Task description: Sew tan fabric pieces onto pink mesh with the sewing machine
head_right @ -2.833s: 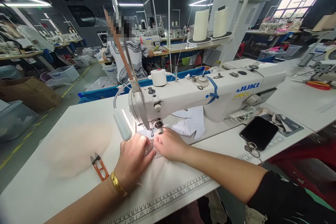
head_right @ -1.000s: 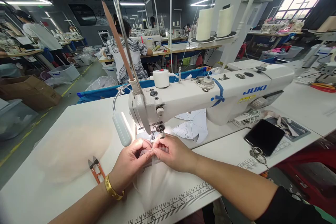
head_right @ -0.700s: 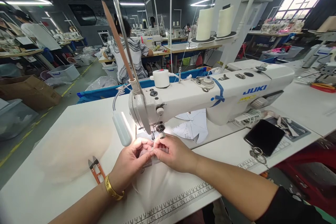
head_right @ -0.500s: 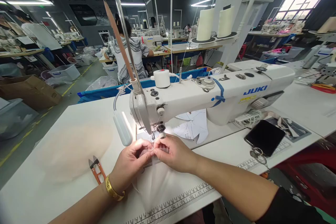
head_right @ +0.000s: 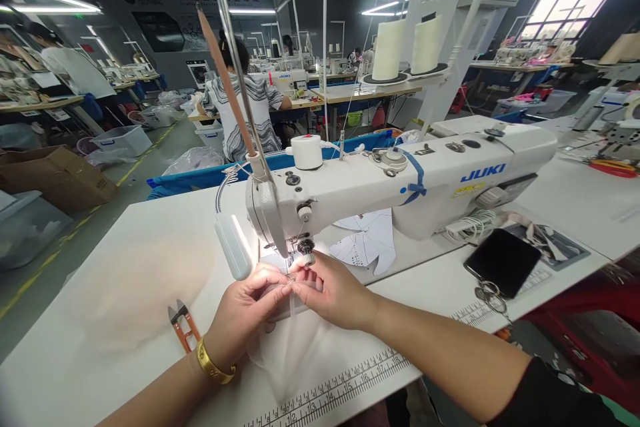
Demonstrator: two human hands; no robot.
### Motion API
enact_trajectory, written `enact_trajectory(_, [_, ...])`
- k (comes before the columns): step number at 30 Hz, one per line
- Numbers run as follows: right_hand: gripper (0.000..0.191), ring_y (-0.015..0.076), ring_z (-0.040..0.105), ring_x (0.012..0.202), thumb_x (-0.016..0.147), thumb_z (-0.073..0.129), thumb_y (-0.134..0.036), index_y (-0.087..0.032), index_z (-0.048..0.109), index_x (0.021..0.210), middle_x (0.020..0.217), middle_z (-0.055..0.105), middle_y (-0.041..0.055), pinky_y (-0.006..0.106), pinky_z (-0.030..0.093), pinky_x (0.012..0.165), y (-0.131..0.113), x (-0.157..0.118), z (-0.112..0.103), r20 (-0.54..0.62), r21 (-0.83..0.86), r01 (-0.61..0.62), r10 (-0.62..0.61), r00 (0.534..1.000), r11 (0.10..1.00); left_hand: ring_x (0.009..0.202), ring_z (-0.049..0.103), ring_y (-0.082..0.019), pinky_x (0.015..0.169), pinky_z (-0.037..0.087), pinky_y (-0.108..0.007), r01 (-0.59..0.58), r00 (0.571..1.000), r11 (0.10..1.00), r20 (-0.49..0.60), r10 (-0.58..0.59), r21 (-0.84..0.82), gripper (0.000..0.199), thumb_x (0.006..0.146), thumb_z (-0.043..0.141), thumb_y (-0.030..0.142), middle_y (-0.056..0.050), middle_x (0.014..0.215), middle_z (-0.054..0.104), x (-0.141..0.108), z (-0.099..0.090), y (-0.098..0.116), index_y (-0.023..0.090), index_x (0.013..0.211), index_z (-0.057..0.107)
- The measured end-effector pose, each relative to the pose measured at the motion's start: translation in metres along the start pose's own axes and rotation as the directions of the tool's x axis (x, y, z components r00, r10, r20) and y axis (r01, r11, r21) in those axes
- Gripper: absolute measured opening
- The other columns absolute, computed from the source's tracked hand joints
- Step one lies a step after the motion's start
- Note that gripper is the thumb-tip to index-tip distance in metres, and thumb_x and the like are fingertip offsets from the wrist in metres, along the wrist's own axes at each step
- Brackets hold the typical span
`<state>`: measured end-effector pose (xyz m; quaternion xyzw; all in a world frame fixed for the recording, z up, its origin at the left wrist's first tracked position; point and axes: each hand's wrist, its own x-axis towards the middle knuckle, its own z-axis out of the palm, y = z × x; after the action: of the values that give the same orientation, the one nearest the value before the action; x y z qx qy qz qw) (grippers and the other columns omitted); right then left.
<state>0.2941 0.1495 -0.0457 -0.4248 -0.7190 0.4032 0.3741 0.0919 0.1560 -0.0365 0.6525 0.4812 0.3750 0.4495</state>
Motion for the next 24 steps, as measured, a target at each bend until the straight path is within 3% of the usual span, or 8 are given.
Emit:
enact_trajectory(2, [0.015, 0.0163, 0.055, 0.080, 0.095, 0.060, -0.031, -0.022, 0.064, 0.107, 0.096, 0.061, 0.0023, 0.029, 0.047, 0.070, 0.001, 0.000, -0.001, 0.007, -0.028, 0.015, -0.015, 1.000, 1.000, 0.060, 0.056, -0.014, 0.050, 0.049, -0.026, 0.077, 0.997, 0.995, 0.018, -0.076, -0.066, 0.029, 0.079, 0.076, 0.050, -0.005, 0.088, 0.069, 0.000, 0.000, 0.001, 0.021, 0.078, 0.080])
enact_trajectory(5, [0.011, 0.0164, 0.055, 0.080, 0.096, 0.060, -0.032, -0.022, 0.065, 0.100, 0.094, 0.062, 0.0012, 0.029, 0.045, 0.073, 0.002, 0.001, -0.002, -0.012, -0.073, 0.048, -0.049, 0.999, 0.996, 0.056, 0.051, -0.012, 0.048, 0.046, -0.025, 0.129, 0.991, 0.983, 0.060, -0.122, -0.129, 0.031, 0.078, 0.077, 0.051, -0.004, 0.086, 0.070, 0.001, -0.001, 0.002, 0.020, 0.078, 0.080])
enact_trajectory(10, [0.010, 0.0165, 0.054, 0.080, 0.095, 0.057, -0.027, -0.022, 0.060, 0.088, 0.084, 0.059, -0.0008, 0.029, 0.042, 0.074, -0.001, 0.002, -0.005, -0.009, -0.080, 0.084, -0.085, 0.996, 0.993, 0.062, 0.053, -0.014, 0.052, 0.046, -0.025, 0.086, 0.993, 0.994, 0.089, -0.079, -0.074, 0.030, 0.082, 0.073, 0.049, -0.003, 0.083, 0.068, 0.000, -0.002, 0.005, 0.020, 0.078, 0.077])
enact_trajectory(14, [0.009, 0.0152, 0.050, 0.073, 0.091, 0.058, -0.026, -0.021, 0.057, 0.083, 0.079, 0.057, -0.0023, 0.027, 0.038, 0.067, -0.009, -0.001, -0.006, 0.011, -0.059, 0.045, -0.044, 0.999, 0.997, 0.066, 0.053, -0.015, 0.058, 0.045, -0.027, -0.064, 0.980, 0.995, 0.195, 0.048, 0.076, 0.037, 0.092, 0.060, 0.052, -0.002, 0.077, 0.062, -0.004, -0.003, 0.013, 0.020, 0.075, 0.064])
enact_trajectory(17, [0.010, 0.0147, 0.050, 0.070, 0.090, 0.060, -0.026, -0.022, 0.058, 0.081, 0.074, 0.057, -0.0034, 0.026, 0.037, 0.064, -0.015, -0.003, -0.004, 0.038, -0.014, -0.013, 0.014, 0.999, 1.000, 0.069, 0.052, -0.016, 0.063, 0.044, -0.029, -0.118, 0.961, 0.974, 0.270, 0.064, 0.191, 0.043, 0.097, 0.049, 0.053, -0.002, 0.074, 0.057, -0.007, -0.002, 0.015, 0.021, 0.067, 0.050])
enact_trajectory(20, [0.012, 0.0144, 0.049, 0.066, 0.089, 0.060, -0.020, -0.022, 0.056, 0.078, 0.067, 0.056, -0.0048, 0.027, 0.036, 0.063, -0.012, -0.001, 0.002, 0.039, -0.099, -0.063, 0.067, 0.997, 0.993, 0.070, 0.051, -0.019, 0.068, 0.041, -0.033, -0.165, 0.969, 0.900, 0.236, 0.072, 0.403, 0.042, 0.098, 0.045, 0.046, -0.002, 0.072, 0.056, -0.006, 0.002, 0.007, 0.022, 0.063, 0.042])
enact_trajectory(24, [0.017, 0.0174, 0.051, 0.071, 0.092, 0.057, -0.015, -0.021, 0.054, 0.076, 0.068, 0.058, -0.0024, 0.034, 0.038, 0.077, 0.001, 0.006, 0.012, -0.040, -0.394, -0.006, -0.011, 0.999, 0.919, 0.075, 0.054, -0.024, 0.073, 0.038, -0.038, -0.207, 0.978, 0.707, 0.120, 0.172, 0.676, 0.027, 0.093, 0.050, 0.033, -0.005, 0.076, 0.062, 0.000, 0.011, -0.009, 0.022, 0.068, 0.050])
